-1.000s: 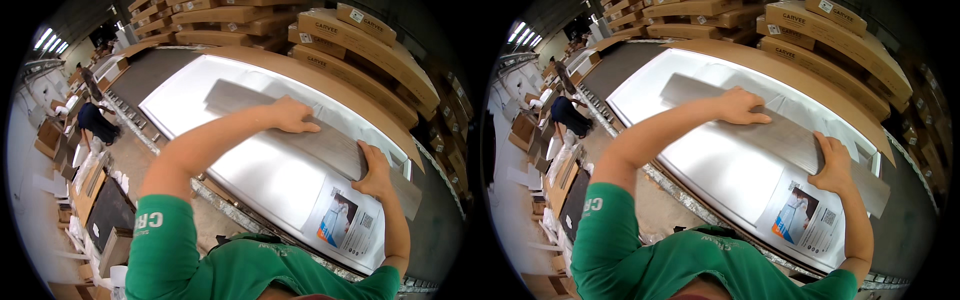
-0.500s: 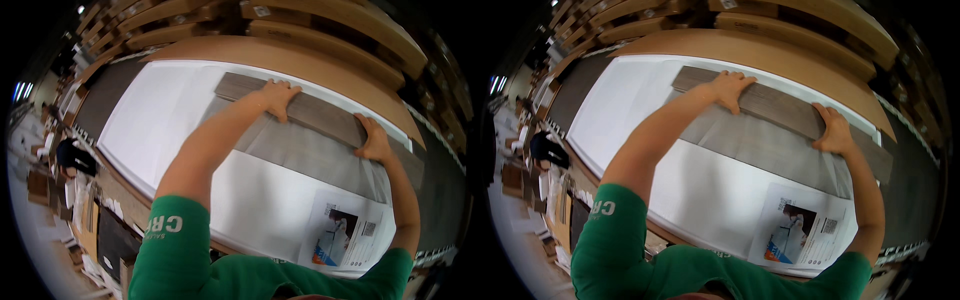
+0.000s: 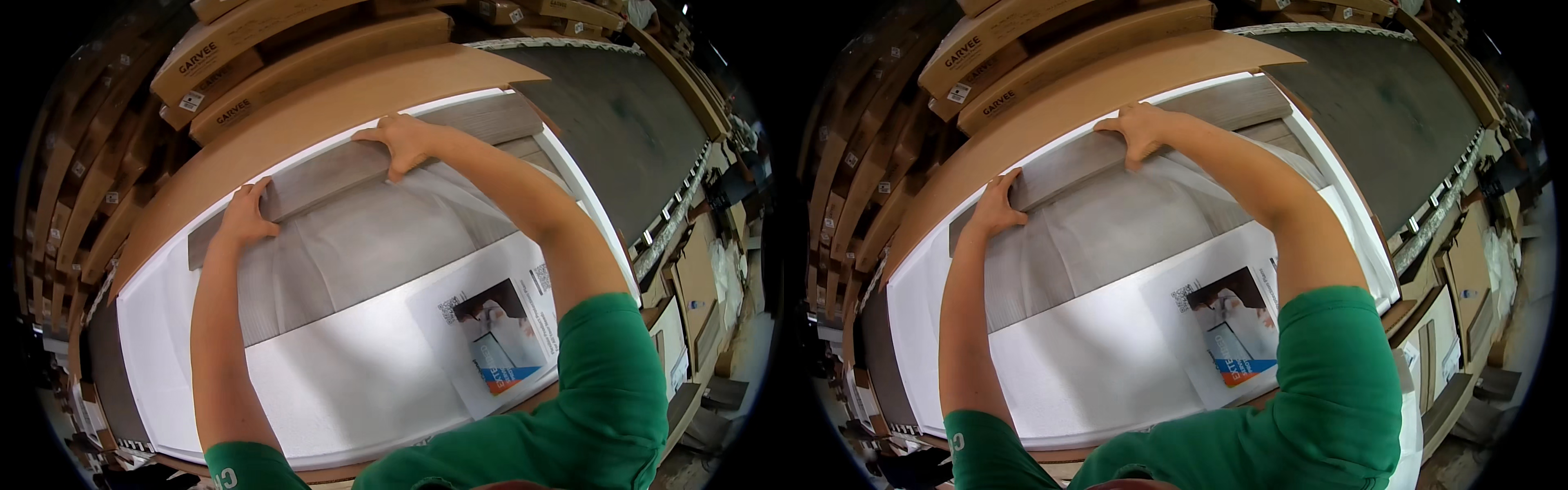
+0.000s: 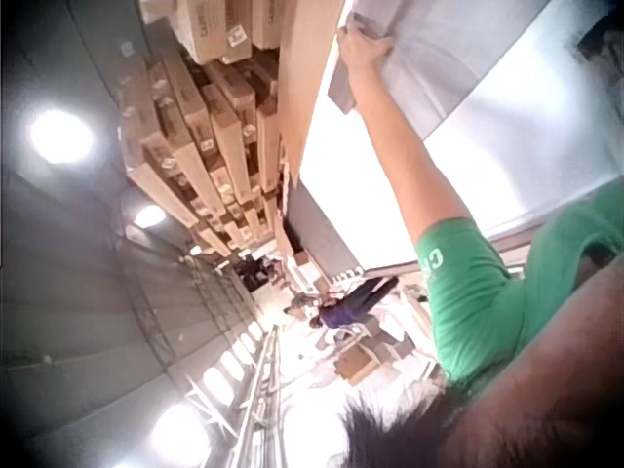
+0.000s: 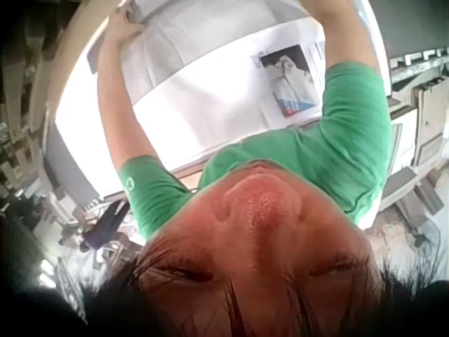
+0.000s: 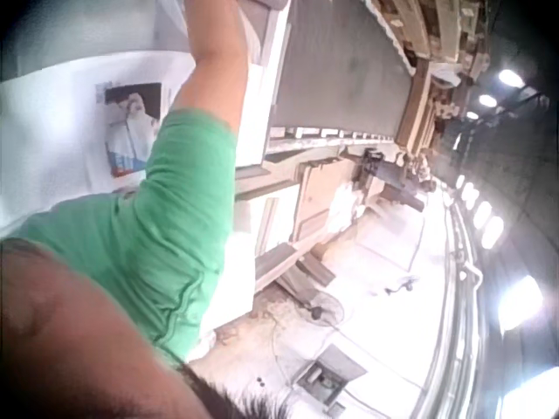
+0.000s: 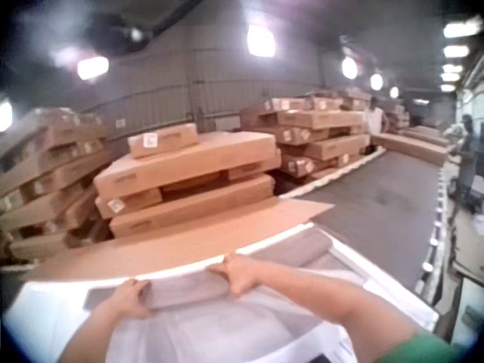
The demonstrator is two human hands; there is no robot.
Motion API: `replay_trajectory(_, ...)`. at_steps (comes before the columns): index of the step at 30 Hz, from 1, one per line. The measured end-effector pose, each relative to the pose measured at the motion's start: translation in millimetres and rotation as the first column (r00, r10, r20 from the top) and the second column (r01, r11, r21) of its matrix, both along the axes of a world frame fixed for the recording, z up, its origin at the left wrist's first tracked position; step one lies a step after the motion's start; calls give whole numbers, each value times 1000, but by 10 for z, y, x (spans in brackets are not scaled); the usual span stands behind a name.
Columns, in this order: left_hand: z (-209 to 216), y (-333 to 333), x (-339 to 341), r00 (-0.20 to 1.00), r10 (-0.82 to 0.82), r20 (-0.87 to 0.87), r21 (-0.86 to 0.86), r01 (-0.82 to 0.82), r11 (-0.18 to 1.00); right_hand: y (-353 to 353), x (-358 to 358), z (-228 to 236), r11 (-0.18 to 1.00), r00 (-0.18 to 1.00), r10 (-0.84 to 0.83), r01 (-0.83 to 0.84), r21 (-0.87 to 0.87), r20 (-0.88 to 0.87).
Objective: The person packs wood-textured panels into a large white foam-lined box. They place white foam spacers between panels, add protective sheets, and arrange the furniture components one by one into the shipping container.
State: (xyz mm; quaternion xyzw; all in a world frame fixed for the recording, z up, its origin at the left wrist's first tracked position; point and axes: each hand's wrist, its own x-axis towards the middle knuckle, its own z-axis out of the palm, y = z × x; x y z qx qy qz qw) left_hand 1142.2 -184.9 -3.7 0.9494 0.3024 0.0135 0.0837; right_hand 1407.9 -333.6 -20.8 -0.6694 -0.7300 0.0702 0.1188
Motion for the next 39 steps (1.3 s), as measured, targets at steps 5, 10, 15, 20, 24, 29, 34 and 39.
replay_trajectory(5,110,23,-90,997,0,-80,55,5,998,74,-132,107,997,998,-12,8,-81,-57)
replay_trajectory(10,24,-53,-17,999,-4,-51,82,8,997,97,-47,-67,999,998,-29,26,-43,-62)
replay_trajectory(15,20,16,-63,1000,-24,-8,62,25,998,83,-55,-28,998,999,-43,43,-46,3)
replay_trajectory(20,266,-285,-145,994,-102,-44,24,103,994,-328,-157,141,988,995,-52,39,-149,-82)
replay_trajectory(24,283,-522,-346,989,-126,-83,-53,122,991,-595,-286,59,995,995,10,-19,-94,-100)
replay_trajectory(29,78,-528,-348,993,-113,-37,-7,113,994,-616,-269,-102,993,989,94,-85,81,-116)
replay_trajectory(34,45,-540,-371,993,-114,-36,40,115,993,-657,-278,-138,991,992,89,-79,106,-87)
replay_trajectory(39,149,-933,-661,965,-256,48,91,251,964,-1170,-501,-65,993,991,82,-71,97,-110)
